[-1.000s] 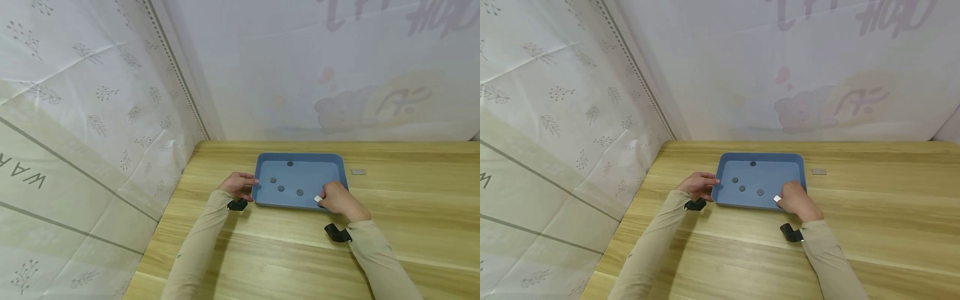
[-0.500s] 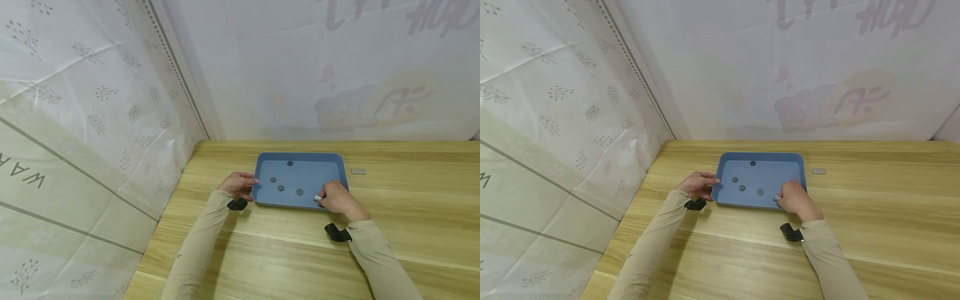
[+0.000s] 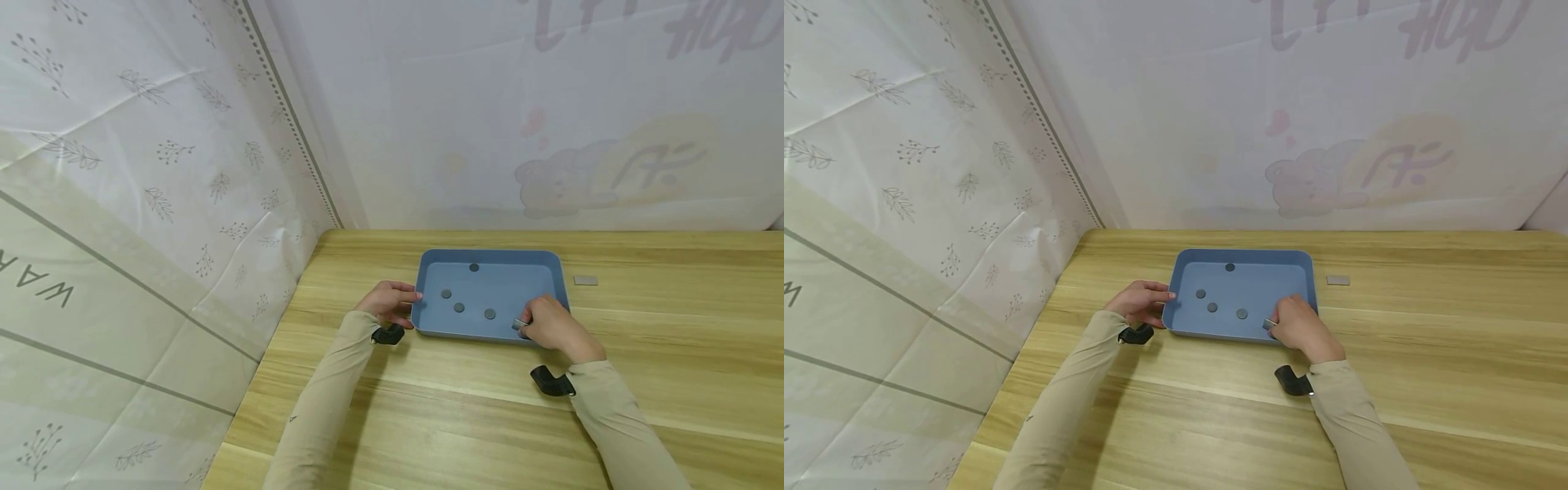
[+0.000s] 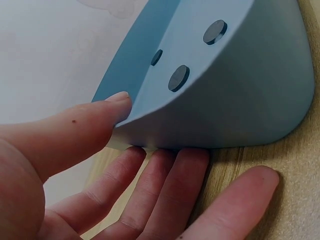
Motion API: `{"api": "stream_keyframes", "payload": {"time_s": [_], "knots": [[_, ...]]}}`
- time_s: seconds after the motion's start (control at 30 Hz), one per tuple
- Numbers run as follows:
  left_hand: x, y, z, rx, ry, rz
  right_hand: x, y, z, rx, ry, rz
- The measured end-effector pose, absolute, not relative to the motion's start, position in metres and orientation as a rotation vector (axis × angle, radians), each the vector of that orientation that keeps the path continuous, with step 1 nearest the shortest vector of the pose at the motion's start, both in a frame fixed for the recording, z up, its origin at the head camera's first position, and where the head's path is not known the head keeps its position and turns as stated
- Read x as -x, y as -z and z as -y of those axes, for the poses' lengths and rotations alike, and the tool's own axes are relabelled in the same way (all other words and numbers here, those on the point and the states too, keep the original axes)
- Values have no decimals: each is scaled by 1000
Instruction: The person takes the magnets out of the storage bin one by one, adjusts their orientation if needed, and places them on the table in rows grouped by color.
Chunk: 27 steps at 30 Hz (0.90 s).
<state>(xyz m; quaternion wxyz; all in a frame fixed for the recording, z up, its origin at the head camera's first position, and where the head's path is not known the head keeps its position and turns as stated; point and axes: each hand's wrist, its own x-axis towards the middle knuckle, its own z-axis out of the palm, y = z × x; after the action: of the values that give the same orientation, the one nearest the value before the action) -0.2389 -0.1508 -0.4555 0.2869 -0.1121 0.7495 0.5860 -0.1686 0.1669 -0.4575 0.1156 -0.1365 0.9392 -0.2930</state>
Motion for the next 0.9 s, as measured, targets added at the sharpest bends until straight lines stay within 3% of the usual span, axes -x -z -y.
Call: {"api": "stream_keyframes", "payload": {"time_s": [0.9], "knots": [[238,455,152,303,-1589,-1984,166,457,-168,465,889,-2742]]}}
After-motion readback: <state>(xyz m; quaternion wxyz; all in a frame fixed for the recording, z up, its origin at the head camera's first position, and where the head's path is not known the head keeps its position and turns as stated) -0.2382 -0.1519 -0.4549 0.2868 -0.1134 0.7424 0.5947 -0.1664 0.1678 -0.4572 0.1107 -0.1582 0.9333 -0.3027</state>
